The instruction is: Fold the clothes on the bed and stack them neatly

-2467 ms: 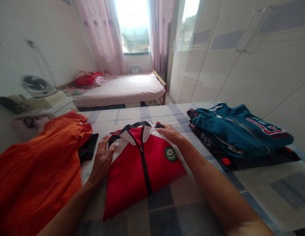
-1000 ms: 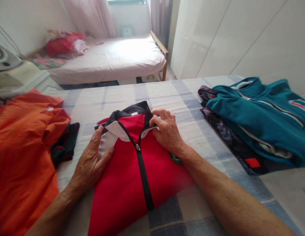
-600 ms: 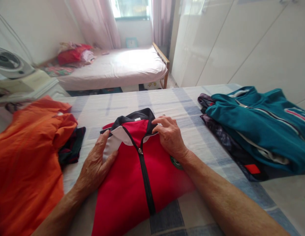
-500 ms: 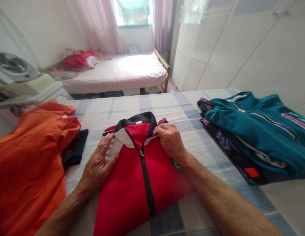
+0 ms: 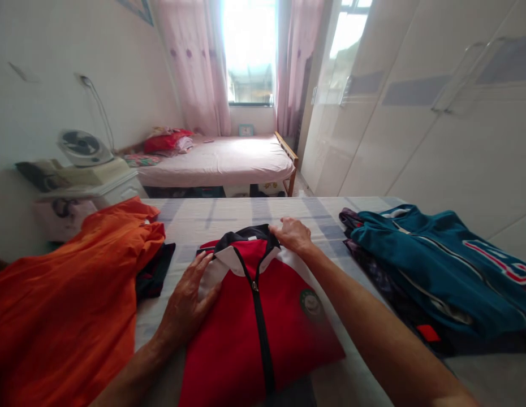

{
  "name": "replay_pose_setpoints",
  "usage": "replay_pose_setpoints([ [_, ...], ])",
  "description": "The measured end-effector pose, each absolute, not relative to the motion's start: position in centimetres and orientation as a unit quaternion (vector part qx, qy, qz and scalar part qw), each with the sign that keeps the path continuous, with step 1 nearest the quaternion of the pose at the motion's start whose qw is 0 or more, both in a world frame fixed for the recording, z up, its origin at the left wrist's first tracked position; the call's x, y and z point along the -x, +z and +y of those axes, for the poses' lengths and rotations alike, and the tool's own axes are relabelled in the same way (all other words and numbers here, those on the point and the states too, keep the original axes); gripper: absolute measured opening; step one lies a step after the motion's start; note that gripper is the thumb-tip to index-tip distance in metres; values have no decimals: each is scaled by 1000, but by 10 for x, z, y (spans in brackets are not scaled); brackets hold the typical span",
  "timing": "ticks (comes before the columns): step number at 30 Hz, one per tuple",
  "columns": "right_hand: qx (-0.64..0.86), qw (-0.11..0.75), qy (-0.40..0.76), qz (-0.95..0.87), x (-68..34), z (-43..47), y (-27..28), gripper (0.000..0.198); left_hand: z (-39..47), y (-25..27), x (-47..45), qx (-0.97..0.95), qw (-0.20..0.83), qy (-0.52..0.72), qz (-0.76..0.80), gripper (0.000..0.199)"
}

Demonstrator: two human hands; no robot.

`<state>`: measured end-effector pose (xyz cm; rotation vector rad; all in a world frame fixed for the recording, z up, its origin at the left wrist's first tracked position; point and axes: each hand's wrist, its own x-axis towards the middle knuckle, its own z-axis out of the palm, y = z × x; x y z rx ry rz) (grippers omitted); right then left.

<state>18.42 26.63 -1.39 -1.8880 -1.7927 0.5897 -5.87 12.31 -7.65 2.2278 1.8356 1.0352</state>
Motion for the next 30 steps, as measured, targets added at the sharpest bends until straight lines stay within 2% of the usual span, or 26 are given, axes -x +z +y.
replay_pose_setpoints([
  [3, 677, 202, 301, -641, -180, 287, -14, 12, 125, -81, 60, -727, 35, 332, 600, 54],
  [14, 541, 269, 601, -523, -195, 283, -7, 17, 125, -80, 57, -719, 47, 338, 606, 57],
  [18, 513, 314, 643, -474, -195, 282, -14, 16, 122, -79, 56, -719, 35, 364, 591, 64],
  [22, 468, 350, 680, -443, -191, 275, -10, 16, 121, -65, 60, -702, 19, 417, 577, 50],
  [25, 441, 361, 699, -432, -188, 268, -3, 16, 135, -42, 64, -661, 72, 430, 610, 42],
  [30, 418, 387, 701, -429, -189, 262, -1, 15, 194, -9, 65, -700, 163, 337, 608, 37],
])
